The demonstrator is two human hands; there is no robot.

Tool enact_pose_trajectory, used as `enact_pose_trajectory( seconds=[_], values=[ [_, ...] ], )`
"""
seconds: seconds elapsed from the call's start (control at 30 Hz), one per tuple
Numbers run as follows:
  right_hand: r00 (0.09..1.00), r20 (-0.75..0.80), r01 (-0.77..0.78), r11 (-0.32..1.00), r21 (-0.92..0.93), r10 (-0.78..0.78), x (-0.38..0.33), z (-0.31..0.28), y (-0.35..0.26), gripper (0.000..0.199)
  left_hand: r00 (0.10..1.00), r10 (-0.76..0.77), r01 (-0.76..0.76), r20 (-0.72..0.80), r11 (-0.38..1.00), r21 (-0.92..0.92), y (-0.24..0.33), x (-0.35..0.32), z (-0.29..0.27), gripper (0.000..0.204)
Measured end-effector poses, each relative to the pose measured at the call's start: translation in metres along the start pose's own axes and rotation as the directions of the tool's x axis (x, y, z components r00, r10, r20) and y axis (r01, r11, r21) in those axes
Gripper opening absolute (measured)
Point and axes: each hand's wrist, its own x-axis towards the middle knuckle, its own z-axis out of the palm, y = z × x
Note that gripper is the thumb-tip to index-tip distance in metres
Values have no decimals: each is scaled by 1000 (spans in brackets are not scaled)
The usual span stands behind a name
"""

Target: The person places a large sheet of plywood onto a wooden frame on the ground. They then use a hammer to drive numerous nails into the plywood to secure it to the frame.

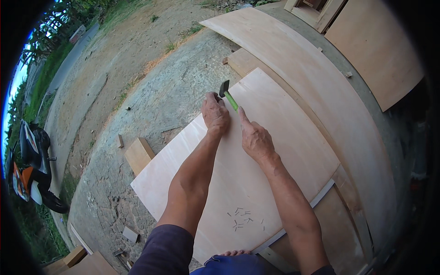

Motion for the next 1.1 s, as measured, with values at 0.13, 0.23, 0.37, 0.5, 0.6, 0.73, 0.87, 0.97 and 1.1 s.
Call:
enact_pose_trajectory(
  seconds=[0.13,0.23,0.37,0.5,0.6,0.73,0.87,0.97,1.1],
  values=[
    [999,40,-11,998,-54,13,7,-5,-11,69,999,-36,37,24,999,-28,3,-1,-4,25],
    [994,95,-51,995,-83,59,7,-5,-10,71,998,-44,47,38,996,-71,0,-3,-3,28],
    [999,54,-8,999,-46,11,12,-7,-8,72,989,-3,-5,-150,999,-49,-7,-2,5,32],
    [994,-112,17,997,81,-8,-3,-5,-19,72,997,-69,73,-24,979,193,-2,-3,6,40],
    [995,71,-78,997,29,76,12,5,-5,73,988,-137,113,76,959,259,11,0,-5,44],
    [995,-95,26,998,66,-20,7,-10,-24,73,979,-183,158,91,960,230,1,6,-7,44],
    [999,5,-52,998,-17,52,10,3,-2,76,978,-190,173,86,970,170,-1,0,2,44],
    [1000,-4,-1,999,-52,1,14,1,-1,73,978,-198,185,68,968,169,-3,6,-3,44],
    [978,-189,83,995,-53,-91,2,12,4,68,983,-160,145,94,977,154,5,5,-5,43]
  ],
)
